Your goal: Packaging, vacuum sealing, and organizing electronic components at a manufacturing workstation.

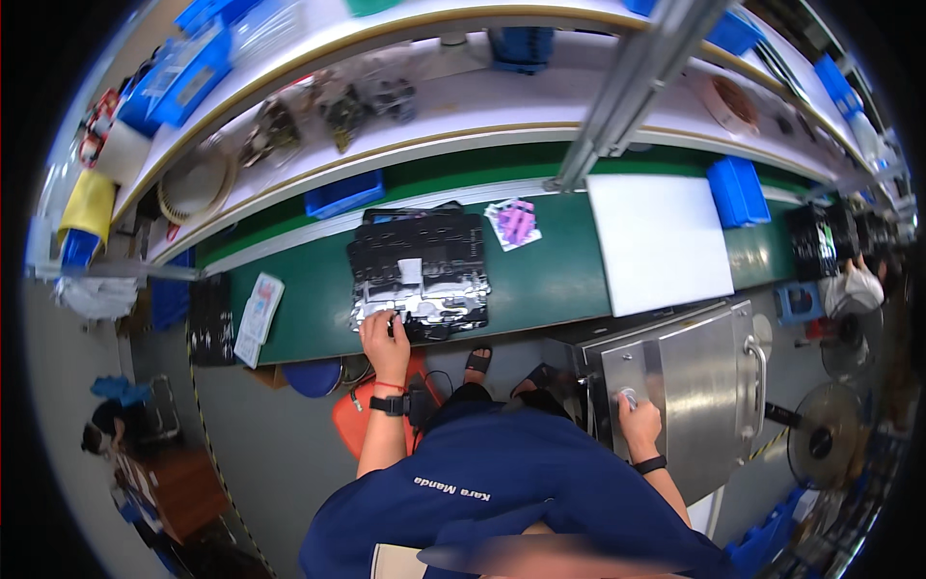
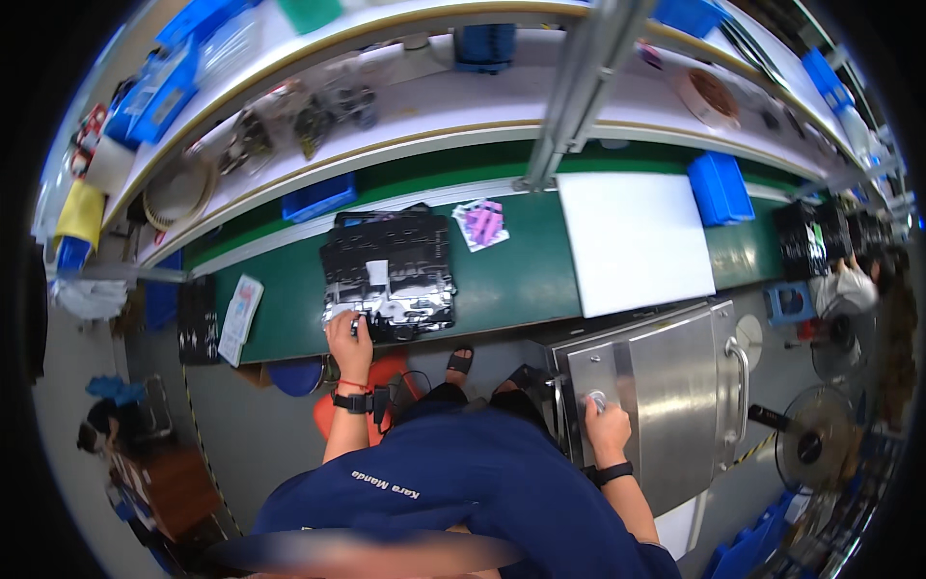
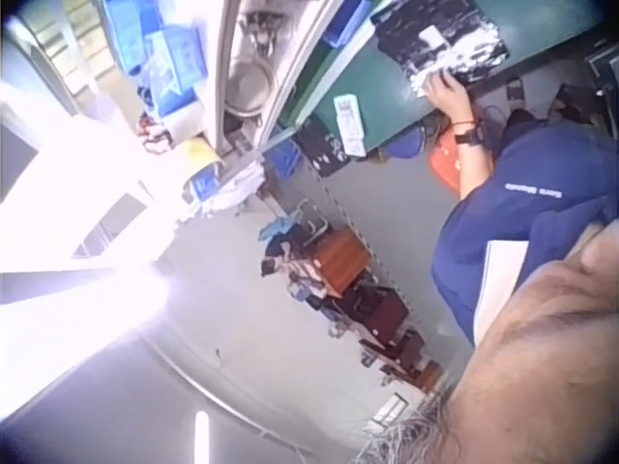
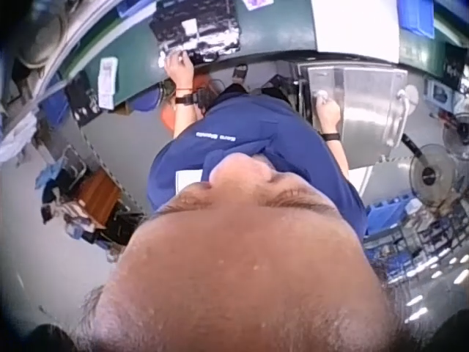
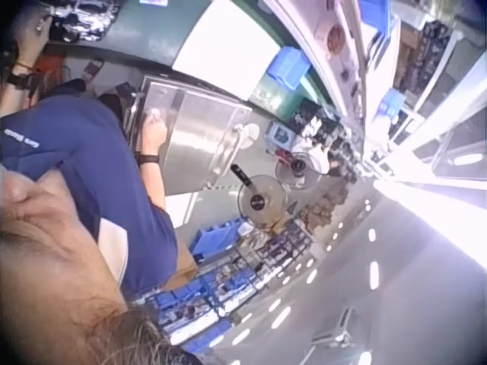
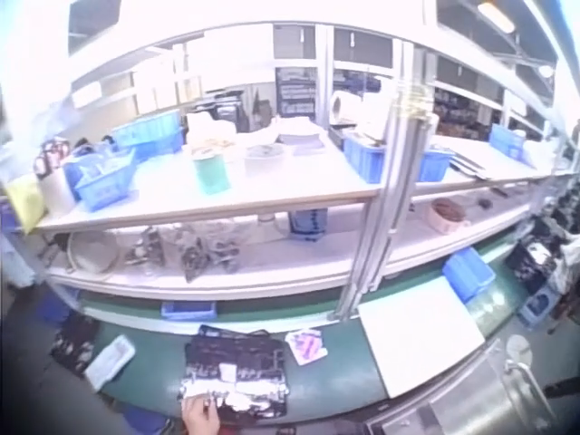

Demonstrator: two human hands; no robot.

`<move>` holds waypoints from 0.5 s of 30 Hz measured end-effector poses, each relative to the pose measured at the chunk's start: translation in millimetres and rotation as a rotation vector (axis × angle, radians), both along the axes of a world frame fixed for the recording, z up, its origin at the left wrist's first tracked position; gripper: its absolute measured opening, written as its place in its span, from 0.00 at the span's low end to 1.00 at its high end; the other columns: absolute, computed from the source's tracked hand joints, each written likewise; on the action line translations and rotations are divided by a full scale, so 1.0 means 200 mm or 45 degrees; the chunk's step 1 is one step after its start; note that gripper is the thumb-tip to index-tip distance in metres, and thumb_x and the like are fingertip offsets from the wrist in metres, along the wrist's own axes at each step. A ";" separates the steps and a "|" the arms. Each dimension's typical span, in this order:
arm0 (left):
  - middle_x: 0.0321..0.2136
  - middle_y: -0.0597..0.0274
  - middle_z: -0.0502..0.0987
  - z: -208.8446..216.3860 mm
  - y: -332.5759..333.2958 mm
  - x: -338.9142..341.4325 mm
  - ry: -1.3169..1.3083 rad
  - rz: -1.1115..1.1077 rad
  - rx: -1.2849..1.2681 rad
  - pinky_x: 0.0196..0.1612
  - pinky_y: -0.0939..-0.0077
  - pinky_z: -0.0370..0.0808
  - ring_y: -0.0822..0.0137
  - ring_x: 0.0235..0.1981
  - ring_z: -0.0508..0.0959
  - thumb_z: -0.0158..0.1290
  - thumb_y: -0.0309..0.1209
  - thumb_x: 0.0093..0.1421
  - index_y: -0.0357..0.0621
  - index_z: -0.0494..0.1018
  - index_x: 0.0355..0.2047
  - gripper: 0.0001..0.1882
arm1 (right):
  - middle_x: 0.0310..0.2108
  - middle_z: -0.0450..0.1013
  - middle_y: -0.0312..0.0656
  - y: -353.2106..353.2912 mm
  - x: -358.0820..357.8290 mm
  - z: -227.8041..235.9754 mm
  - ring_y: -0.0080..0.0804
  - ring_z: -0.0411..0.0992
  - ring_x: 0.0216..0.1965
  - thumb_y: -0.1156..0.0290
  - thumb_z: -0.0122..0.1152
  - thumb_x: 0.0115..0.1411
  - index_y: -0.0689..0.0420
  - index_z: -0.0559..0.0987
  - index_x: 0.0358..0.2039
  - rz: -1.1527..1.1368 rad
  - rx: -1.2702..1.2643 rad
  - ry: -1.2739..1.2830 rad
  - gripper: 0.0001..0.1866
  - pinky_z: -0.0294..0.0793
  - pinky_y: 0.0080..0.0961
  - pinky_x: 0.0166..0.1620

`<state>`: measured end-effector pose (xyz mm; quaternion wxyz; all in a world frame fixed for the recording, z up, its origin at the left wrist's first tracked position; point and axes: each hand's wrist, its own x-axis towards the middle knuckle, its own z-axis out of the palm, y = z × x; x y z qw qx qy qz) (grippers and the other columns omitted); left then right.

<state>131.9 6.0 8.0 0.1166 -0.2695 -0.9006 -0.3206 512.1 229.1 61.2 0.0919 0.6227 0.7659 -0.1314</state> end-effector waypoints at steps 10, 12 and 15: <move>0.43 0.46 0.70 -0.27 -0.18 -0.36 -0.540 0.549 -0.163 0.50 0.57 0.64 0.48 0.47 0.68 0.62 0.41 0.43 0.40 0.68 0.47 0.32 | 0.25 0.73 0.55 0.03 -0.11 0.12 0.55 0.73 0.29 0.45 0.49 0.54 0.62 0.69 0.29 0.102 0.309 -0.208 0.27 0.71 0.47 0.32; 0.38 0.47 0.74 -0.38 -0.22 -0.42 -0.563 0.428 -0.009 0.47 0.62 0.67 0.49 0.42 0.72 0.62 0.41 0.42 0.39 0.73 0.40 0.27 | 0.25 0.73 0.57 0.04 -0.14 0.16 0.56 0.72 0.28 0.45 0.47 0.55 0.62 0.69 0.29 -0.098 0.272 -0.131 0.27 0.71 0.48 0.32; 0.38 0.46 0.74 -0.41 -0.19 -0.46 -0.537 0.326 -0.045 0.46 0.62 0.68 0.51 0.41 0.74 0.62 0.40 0.43 0.35 0.72 0.40 0.27 | 0.23 0.73 0.56 0.05 -0.10 0.18 0.55 0.73 0.27 0.45 0.48 0.54 0.61 0.72 0.24 -0.178 0.381 -0.119 0.27 0.71 0.47 0.31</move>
